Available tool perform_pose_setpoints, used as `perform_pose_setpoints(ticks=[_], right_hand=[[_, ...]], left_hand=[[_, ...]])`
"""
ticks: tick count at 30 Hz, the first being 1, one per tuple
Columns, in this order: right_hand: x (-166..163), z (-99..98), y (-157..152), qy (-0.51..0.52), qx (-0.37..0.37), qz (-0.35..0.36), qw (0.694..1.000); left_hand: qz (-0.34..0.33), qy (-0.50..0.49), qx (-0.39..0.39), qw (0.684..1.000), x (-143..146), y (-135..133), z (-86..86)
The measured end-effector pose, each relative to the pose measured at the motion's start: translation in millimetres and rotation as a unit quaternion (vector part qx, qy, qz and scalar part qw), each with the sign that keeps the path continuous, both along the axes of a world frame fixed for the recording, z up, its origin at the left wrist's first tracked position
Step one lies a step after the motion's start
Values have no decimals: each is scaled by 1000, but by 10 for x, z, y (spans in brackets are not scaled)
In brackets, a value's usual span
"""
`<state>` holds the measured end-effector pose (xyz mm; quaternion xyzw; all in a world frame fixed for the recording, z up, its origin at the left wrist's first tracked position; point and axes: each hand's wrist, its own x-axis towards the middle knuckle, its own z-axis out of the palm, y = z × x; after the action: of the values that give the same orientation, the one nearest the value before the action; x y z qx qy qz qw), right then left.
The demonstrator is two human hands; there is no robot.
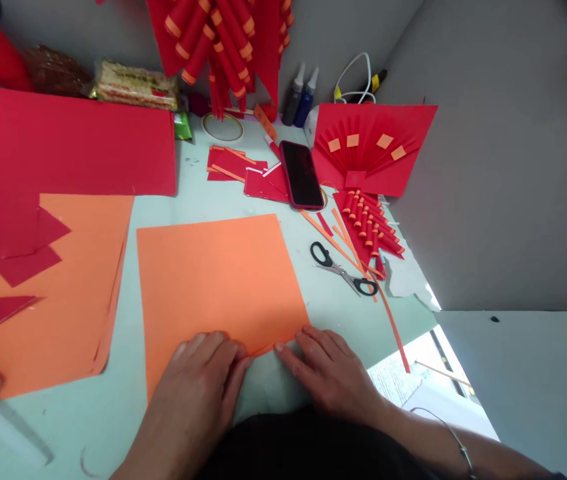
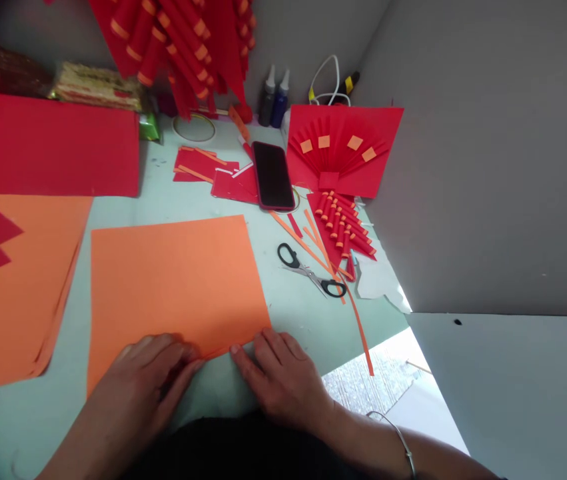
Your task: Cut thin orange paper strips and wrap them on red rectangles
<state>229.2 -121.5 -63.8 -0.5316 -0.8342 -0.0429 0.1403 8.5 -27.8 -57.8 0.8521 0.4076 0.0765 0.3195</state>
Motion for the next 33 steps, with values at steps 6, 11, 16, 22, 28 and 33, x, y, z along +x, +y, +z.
perform_pose_setpoints(ticks=[6,11,16,22,28,33], right_hand=[[-50,27,32,6,-2,-9,1000],[-83,31,69,1,11,24,1000],[-80,13,79,-17,24,39,999],[-101,-7,99,-22,27,56,998],[-117,-21,86,-24,21,50,998],[-124,-17,74,-30,16,47,998]], left_hand=[[3,38,7,999,57,26,67],[17,77,23,997,74,32,113],[9,97,25,995,71,48,126],[0,93,24,995,67,61,104],[-4,72,-13,997,-46,31,104],[5,50,-41,998,-166,33,86]])
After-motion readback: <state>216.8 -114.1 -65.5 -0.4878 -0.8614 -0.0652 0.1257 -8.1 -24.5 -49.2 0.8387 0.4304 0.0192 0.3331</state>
